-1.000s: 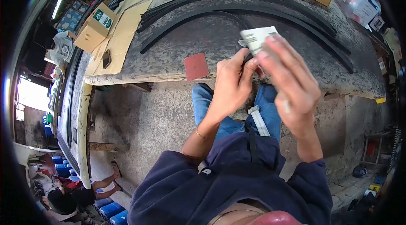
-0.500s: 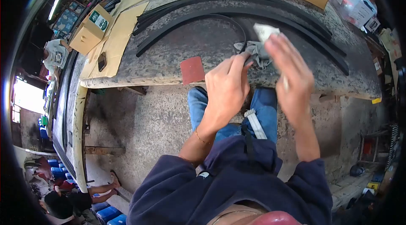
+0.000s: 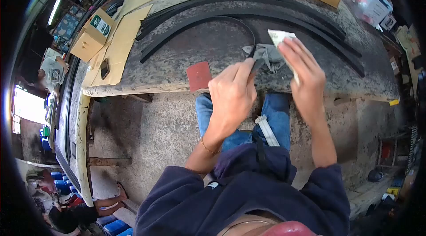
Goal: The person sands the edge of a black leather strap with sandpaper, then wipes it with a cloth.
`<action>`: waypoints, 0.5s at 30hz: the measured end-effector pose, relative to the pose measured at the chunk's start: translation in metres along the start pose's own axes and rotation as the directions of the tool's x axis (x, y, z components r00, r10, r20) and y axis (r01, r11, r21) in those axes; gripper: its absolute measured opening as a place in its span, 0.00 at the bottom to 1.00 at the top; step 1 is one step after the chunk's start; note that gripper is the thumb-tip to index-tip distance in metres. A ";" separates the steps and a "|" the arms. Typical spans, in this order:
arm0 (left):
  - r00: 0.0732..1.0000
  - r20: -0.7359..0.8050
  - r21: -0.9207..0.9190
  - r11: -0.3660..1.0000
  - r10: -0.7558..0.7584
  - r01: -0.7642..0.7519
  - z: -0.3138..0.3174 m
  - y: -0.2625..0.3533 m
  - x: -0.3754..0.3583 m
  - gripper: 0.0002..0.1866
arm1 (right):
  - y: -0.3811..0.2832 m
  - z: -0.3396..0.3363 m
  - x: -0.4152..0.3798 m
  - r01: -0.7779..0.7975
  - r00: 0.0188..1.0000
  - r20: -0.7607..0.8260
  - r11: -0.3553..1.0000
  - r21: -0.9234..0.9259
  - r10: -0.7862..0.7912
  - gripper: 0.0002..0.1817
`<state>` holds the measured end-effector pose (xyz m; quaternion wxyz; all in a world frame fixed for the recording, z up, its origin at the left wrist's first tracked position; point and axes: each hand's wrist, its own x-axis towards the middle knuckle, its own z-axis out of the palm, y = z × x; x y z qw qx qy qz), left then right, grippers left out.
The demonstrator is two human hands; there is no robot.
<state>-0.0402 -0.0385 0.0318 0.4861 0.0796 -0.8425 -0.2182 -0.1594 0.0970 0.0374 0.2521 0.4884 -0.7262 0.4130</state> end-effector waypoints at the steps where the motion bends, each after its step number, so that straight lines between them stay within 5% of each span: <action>1: 1.000 -0.010 0.005 1.000 -0.001 0.001 0.000 -0.002 0.005 0.05 | -0.017 -0.005 -0.001 0.091 0.996 -0.006 0.995 -0.027 -0.091 0.17; 4: 0.984 0.175 0.126 0.992 -0.046 0.024 -0.002 -0.002 0.001 0.08 | -0.020 0.002 -0.006 0.222 0.971 0.093 0.975 0.005 -0.222 0.16; 7: 0.999 0.005 -0.002 0.999 -0.043 0.044 0.008 -0.002 0.000 0.02 | 0.008 0.005 0.009 -0.041 0.997 0.064 0.997 -0.060 0.045 0.18; 11: 0.983 0.177 0.096 0.995 -0.050 0.033 0.000 -0.004 -0.001 0.06 | -0.033 0.000 -0.006 0.212 0.971 0.119 0.977 -0.009 -0.209 0.21; 13: 0.974 0.215 0.150 0.988 -0.074 0.042 0.001 -0.001 -0.002 0.06 | -0.003 0.010 0.002 0.132 0.984 0.138 0.976 -0.174 -0.108 0.21; 15: 0.996 0.047 0.037 0.997 -0.072 0.070 0.008 -0.003 -0.003 0.01 | 0.015 0.012 0.006 0.029 0.998 0.054 0.995 -0.091 -0.024 0.20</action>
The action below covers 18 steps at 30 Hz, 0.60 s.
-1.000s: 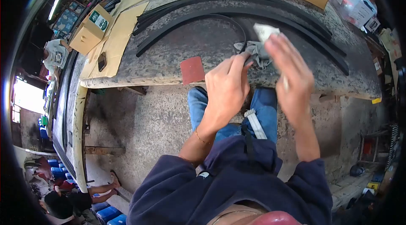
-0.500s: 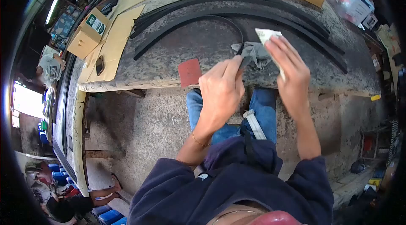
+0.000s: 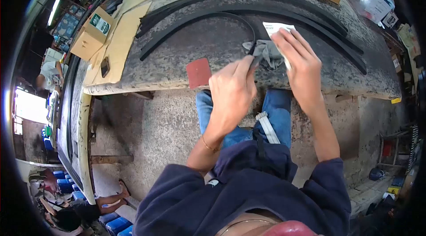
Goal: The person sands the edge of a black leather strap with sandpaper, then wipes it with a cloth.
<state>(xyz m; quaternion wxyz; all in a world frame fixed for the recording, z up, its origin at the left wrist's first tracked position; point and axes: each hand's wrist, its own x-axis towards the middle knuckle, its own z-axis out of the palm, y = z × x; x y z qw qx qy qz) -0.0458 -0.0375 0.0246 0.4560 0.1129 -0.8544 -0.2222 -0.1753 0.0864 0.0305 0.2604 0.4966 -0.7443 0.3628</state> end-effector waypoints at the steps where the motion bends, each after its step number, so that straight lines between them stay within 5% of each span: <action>1: 0.999 -0.043 -0.018 1.000 0.019 -0.020 0.003 -0.002 0.001 0.03 | -0.014 -0.006 0.000 0.096 0.995 -0.030 0.995 -0.001 -0.096 0.19; 3: 0.998 0.059 0.044 0.999 -0.001 -0.002 -0.004 -0.005 -0.001 0.03 | -0.041 -0.011 -0.005 0.279 0.960 -0.032 0.960 0.002 -0.279 0.17; 6: 0.982 0.180 0.106 0.994 -0.048 0.029 -0.003 0.002 0.003 0.07 | -0.002 0.005 0.000 0.027 0.996 0.088 0.990 -0.141 -0.014 0.27; 9: 0.962 0.234 -0.282 0.937 -0.140 0.205 -0.009 0.004 0.006 0.10 | 0.008 0.002 0.001 -0.044 0.999 0.018 0.999 -0.030 0.045 0.33; 10: 0.960 0.234 -0.279 0.935 -0.155 0.219 -0.009 0.005 0.005 0.10 | 0.004 -0.002 -0.003 -0.079 0.996 0.030 0.996 0.038 0.078 0.34; 13: 0.923 0.357 -0.646 0.677 -0.142 0.354 -0.012 0.005 0.011 0.16 | -0.006 -0.001 -0.007 -0.133 0.991 0.014 0.970 0.201 0.133 0.36; 18: 0.916 0.381 -0.790 0.469 -0.128 0.394 -0.015 -0.003 0.006 0.18 | -0.022 -0.009 -0.008 -0.165 0.981 -0.039 0.928 0.333 0.188 0.32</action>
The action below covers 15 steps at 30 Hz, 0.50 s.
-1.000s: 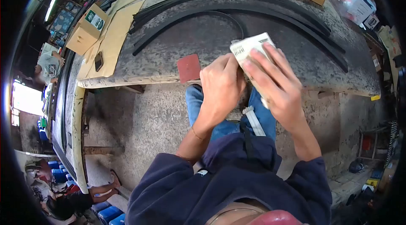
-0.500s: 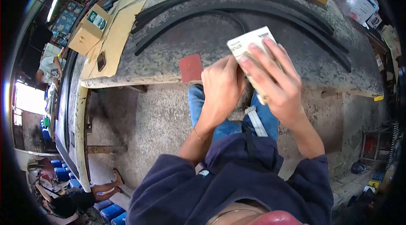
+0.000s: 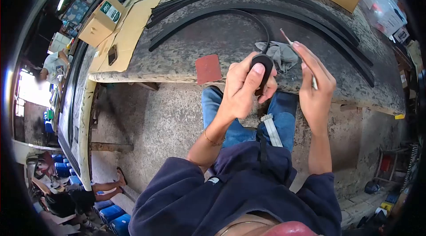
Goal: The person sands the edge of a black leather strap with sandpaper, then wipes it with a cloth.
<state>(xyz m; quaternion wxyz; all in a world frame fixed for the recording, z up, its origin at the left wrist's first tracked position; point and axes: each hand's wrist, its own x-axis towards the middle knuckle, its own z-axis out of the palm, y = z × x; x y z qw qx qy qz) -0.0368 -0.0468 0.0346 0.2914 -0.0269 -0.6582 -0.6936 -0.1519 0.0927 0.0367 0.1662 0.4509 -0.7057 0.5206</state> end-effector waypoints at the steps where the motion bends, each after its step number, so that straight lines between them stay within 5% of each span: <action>1: 1.000 -0.025 -0.054 0.998 0.011 -0.012 0.001 -0.001 0.000 0.18 | -0.005 0.000 0.000 0.002 1.000 0.004 1.000 0.006 -0.002 0.32; 3: 0.999 -0.051 -0.109 0.994 0.020 -0.025 0.006 -0.003 0.001 0.18 | -0.019 0.000 0.002 0.042 0.995 -0.097 0.994 0.099 -0.032 0.28; 6: 0.977 -0.145 0.136 0.981 0.156 -0.137 0.013 -0.003 0.007 0.08 | -0.047 0.000 0.004 0.180 0.979 -0.111 0.980 0.089 -0.170 0.25; 8: 0.810 0.008 0.607 0.640 0.587 -0.470 0.008 -0.002 0.017 0.06 | -0.048 0.000 0.002 0.255 0.963 -0.112 0.964 0.080 -0.245 0.24; 10: 0.867 -0.051 0.585 0.718 0.496 -0.376 0.006 0.001 0.012 0.10 | -0.046 0.003 -0.004 0.317 0.947 -0.075 0.947 0.059 -0.312 0.25; 12: 0.833 -0.036 0.670 0.632 0.552 -0.390 0.004 0.001 0.009 0.08 | -0.036 0.013 -0.012 0.275 0.960 -0.054 0.961 0.023 -0.273 0.25; 14: 0.855 -0.087 0.627 0.695 0.512 -0.352 0.005 -0.001 0.006 0.08 | -0.027 0.012 -0.013 0.035 0.997 -0.068 0.998 0.061 -0.030 0.22; 15: 0.835 -0.067 0.647 0.661 0.546 -0.380 0.005 -0.002 0.006 0.09 | -0.032 0.011 -0.015 0.044 0.993 -0.117 0.991 0.123 -0.029 0.22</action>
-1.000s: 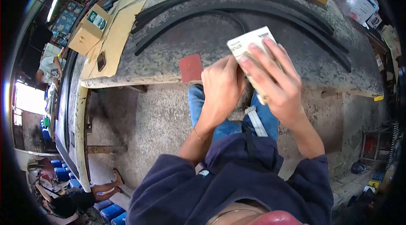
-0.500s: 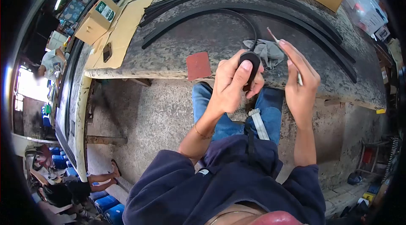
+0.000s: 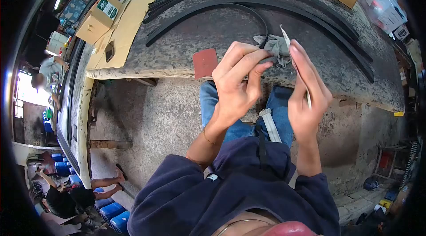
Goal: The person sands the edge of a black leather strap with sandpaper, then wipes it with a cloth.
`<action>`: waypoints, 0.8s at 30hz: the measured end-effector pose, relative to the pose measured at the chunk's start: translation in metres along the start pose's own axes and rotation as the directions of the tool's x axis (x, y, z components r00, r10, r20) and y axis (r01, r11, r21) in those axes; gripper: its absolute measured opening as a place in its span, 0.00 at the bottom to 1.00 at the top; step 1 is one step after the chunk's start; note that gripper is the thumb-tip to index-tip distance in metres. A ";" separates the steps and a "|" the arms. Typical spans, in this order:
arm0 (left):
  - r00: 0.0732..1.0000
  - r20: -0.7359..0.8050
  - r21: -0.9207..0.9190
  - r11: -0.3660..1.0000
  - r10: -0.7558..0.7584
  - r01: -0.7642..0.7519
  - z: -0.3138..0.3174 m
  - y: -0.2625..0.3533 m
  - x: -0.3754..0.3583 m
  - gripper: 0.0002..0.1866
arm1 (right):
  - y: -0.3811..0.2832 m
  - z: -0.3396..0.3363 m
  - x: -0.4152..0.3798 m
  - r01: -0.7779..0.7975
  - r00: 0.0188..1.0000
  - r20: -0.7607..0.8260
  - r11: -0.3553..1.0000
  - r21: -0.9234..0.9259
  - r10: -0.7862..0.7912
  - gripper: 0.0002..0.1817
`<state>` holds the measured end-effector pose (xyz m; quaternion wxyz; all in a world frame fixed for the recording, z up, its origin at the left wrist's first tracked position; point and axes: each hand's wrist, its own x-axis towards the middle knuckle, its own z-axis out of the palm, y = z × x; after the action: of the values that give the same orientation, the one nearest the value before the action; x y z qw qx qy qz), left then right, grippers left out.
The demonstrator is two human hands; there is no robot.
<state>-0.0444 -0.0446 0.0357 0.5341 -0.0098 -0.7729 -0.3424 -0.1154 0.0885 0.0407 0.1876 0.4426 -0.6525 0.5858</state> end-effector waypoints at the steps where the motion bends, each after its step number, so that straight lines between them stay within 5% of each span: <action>1: 0.999 -0.012 0.023 0.999 0.042 -0.042 0.001 -0.001 0.000 0.10 | -0.006 0.001 0.001 0.000 1.000 -0.001 1.000 -0.003 0.000 0.22; 3: 0.997 -0.023 0.032 0.997 0.072 -0.072 0.002 0.002 -0.001 0.10 | -0.018 0.001 -0.002 0.221 0.972 0.088 0.974 -0.050 -0.216 0.27; 7: 1.000 -0.010 0.083 0.996 0.020 -0.019 -0.002 0.007 -0.001 0.10 | 0.018 -0.003 0.014 -0.056 0.995 0.074 0.996 -0.074 0.061 0.21; 11: 0.992 -0.016 0.174 0.978 0.121 -0.117 -0.002 0.005 0.002 0.11 | -0.010 -0.001 0.003 0.304 0.944 0.170 0.944 -0.130 -0.281 0.21; 14: 0.995 -0.037 0.175 0.981 0.089 -0.081 0.002 0.001 -0.003 0.12 | 0.025 -0.002 0.009 -0.029 0.982 0.181 0.986 -0.162 0.059 0.22; 17: 0.988 -0.048 0.214 0.968 0.148 -0.134 0.002 0.002 0.003 0.12 | 0.003 -0.001 0.000 0.127 0.992 0.030 0.987 -0.095 -0.124 0.21; 19: 0.995 -0.016 0.236 0.968 0.093 -0.087 0.000 0.006 0.000 0.14 | -0.001 0.005 -0.005 0.301 0.951 0.123 0.944 -0.138 -0.285 0.20; 22: 0.999 0.008 0.270 0.961 0.051 -0.052 0.005 -0.009 -0.009 0.12 | 0.027 0.011 -0.002 0.303 0.951 0.103 0.941 -0.153 -0.290 0.20; 24: 1.000 0.006 0.270 0.963 -0.007 0.005 0.007 -0.012 -0.013 0.10 | 0.031 0.010 0.000 0.107 0.993 0.071 0.975 -0.193 -0.095 0.23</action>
<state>-0.0496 -0.0454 0.0176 0.5268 0.0642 -0.8142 -0.2354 -0.1380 0.0768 0.0198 0.2398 0.4721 -0.6893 0.4944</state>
